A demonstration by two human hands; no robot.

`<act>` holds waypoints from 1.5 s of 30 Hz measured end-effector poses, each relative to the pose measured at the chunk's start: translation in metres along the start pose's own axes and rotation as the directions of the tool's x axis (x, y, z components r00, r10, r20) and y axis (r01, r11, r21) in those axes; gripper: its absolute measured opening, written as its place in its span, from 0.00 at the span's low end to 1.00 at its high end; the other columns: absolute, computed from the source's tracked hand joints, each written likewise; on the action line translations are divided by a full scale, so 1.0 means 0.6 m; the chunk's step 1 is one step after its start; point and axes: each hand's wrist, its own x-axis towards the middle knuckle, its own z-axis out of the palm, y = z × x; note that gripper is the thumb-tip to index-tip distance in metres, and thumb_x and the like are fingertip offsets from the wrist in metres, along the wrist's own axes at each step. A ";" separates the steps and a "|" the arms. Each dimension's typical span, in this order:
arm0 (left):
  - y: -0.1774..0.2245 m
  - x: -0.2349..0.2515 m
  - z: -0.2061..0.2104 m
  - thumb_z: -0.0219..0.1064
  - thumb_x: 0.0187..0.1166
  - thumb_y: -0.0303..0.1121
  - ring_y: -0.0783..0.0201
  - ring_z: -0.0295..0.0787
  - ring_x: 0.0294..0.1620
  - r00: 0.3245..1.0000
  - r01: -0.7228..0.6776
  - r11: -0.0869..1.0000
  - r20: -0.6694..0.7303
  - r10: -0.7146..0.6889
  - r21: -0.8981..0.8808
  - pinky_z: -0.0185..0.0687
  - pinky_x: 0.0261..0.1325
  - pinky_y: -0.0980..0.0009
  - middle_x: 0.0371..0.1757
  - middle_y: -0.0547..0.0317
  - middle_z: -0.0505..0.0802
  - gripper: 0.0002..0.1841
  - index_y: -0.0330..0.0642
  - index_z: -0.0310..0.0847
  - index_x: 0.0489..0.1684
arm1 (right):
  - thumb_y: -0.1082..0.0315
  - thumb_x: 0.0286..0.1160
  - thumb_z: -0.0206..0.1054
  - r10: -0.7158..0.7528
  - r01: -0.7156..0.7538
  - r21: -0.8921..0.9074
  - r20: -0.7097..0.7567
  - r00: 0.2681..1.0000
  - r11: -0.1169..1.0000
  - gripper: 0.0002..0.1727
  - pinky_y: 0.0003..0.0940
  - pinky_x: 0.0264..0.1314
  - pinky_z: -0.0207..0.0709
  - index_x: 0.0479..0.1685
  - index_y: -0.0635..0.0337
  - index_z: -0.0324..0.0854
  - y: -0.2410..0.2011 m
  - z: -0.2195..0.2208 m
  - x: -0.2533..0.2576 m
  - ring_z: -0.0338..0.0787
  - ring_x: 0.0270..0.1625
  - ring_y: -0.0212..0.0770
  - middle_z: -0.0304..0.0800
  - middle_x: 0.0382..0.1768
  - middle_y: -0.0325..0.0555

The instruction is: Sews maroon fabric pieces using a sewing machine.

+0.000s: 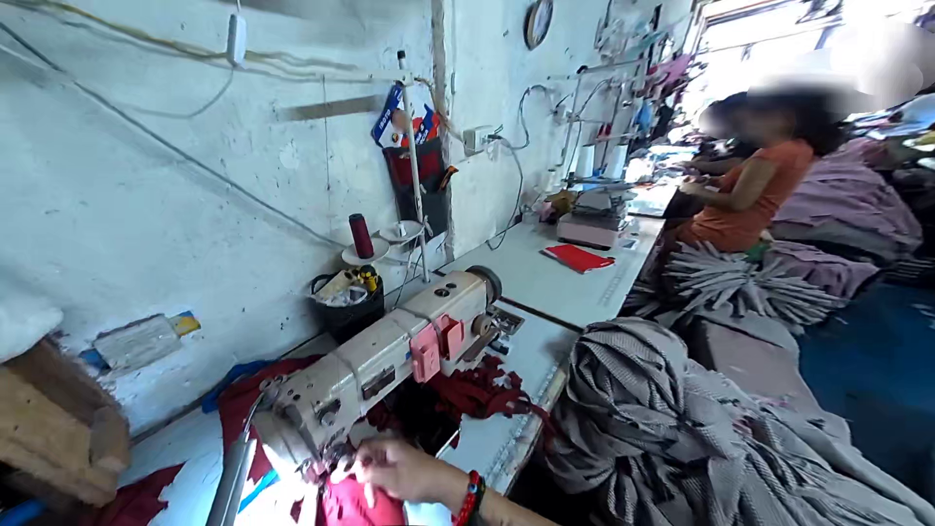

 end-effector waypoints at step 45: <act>0.007 -0.001 0.027 0.65 0.86 0.45 0.48 0.82 0.70 0.983 0.142 0.989 -0.112 -0.146 -0.044 0.67 0.77 0.39 0.61 0.48 0.91 0.16 0.42 0.90 0.52 | 0.64 0.77 0.67 -0.241 0.202 -0.784 0.068 0.968 0.587 0.14 0.59 0.54 0.85 0.56 0.51 0.93 0.015 0.048 -0.003 0.91 0.60 0.52 0.90 0.63 0.47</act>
